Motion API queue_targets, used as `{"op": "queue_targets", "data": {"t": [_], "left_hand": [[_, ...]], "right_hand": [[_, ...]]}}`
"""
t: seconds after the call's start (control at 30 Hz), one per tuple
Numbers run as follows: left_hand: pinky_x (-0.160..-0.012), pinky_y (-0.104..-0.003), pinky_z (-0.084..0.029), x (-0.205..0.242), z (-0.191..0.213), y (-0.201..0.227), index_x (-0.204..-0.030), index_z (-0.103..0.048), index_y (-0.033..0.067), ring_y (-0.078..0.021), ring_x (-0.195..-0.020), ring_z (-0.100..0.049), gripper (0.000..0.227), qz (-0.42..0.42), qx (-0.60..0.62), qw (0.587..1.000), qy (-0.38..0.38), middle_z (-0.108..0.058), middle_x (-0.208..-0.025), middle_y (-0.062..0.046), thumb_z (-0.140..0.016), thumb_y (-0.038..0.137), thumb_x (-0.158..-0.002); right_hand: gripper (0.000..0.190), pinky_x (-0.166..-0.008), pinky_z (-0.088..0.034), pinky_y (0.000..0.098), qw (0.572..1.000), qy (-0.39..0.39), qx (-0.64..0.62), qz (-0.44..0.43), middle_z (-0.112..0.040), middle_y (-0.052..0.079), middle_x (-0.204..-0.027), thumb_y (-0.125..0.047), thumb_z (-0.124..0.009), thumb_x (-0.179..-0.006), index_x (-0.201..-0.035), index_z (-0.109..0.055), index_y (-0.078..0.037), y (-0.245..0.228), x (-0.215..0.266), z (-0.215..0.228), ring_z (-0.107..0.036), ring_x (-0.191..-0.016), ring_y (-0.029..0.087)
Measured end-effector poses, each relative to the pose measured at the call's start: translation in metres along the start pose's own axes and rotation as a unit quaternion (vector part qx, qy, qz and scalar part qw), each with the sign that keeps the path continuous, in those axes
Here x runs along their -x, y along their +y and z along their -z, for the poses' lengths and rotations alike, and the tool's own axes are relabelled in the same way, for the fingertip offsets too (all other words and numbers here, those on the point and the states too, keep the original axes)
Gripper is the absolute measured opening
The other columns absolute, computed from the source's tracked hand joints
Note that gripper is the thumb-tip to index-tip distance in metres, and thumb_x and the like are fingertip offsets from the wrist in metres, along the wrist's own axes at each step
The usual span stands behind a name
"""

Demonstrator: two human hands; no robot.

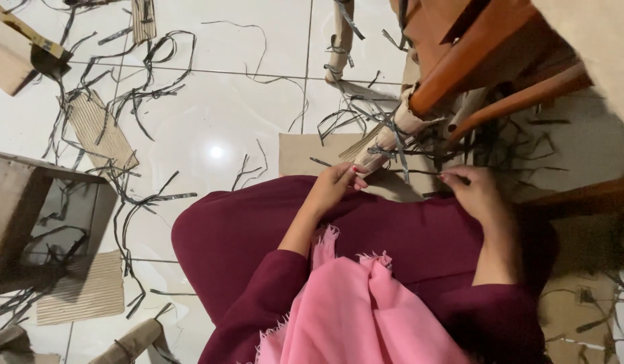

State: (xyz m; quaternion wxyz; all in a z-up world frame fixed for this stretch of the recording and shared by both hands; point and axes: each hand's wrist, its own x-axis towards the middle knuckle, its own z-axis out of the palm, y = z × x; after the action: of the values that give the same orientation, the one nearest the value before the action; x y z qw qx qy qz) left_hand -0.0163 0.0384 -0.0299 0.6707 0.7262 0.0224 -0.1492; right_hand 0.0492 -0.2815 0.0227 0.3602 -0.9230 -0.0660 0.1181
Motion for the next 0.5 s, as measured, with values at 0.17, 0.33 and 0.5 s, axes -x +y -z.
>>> {"op": "queue_targets", "data": {"t": [0.17, 0.33, 0.5], "left_hand": [[-0.093, -0.036, -0.055, -0.009, -0.005, -0.021, -0.127, -0.070, 0.0157, -0.0185, -0.101, -0.075, 0.029, -0.003, -0.022, 0.997, 0.069, -0.079, -0.104, -0.006, -0.050, 0.025, -0.108], [-0.098, -0.041, -0.057, -0.015, -0.005, -0.015, -0.135, -0.064, 0.0140, -0.0273, -0.116, -0.070, 0.032, -0.010, -0.005, 0.991, 0.135, -0.073, -0.123, -0.011, -0.056, 0.027, -0.107], [-0.112, -0.062, -0.043, -0.040, -0.002, -0.023, -0.161, -0.032, 0.0146, -0.0516, -0.141, -0.041, 0.064, -0.085, 0.111, 0.982, 0.128, -0.040, -0.156, -0.031, -0.062, 0.023, -0.105]], "right_hand": [[0.017, -0.086, -0.055, 0.0439, 0.997, 0.073, 0.015, -0.007, -0.076, 0.018, -0.108, -0.014, -0.071, -0.105, -0.119, -0.079, -0.009, 0.042, -0.023, -0.004, -0.071, -0.100, 0.034], [0.015, -0.061, -0.054, 0.0269, 0.990, 0.126, -0.061, 0.021, -0.074, 0.008, -0.091, -0.011, -0.071, -0.102, -0.114, -0.078, -0.016, 0.043, -0.062, -0.043, -0.071, -0.072, 0.017], [0.012, -0.078, -0.056, 0.0382, 0.985, 0.118, -0.089, 0.093, -0.075, 0.012, -0.090, -0.020, -0.075, -0.099, -0.109, -0.081, -0.017, -0.025, -0.062, -0.058, -0.073, -0.091, 0.029]]}}
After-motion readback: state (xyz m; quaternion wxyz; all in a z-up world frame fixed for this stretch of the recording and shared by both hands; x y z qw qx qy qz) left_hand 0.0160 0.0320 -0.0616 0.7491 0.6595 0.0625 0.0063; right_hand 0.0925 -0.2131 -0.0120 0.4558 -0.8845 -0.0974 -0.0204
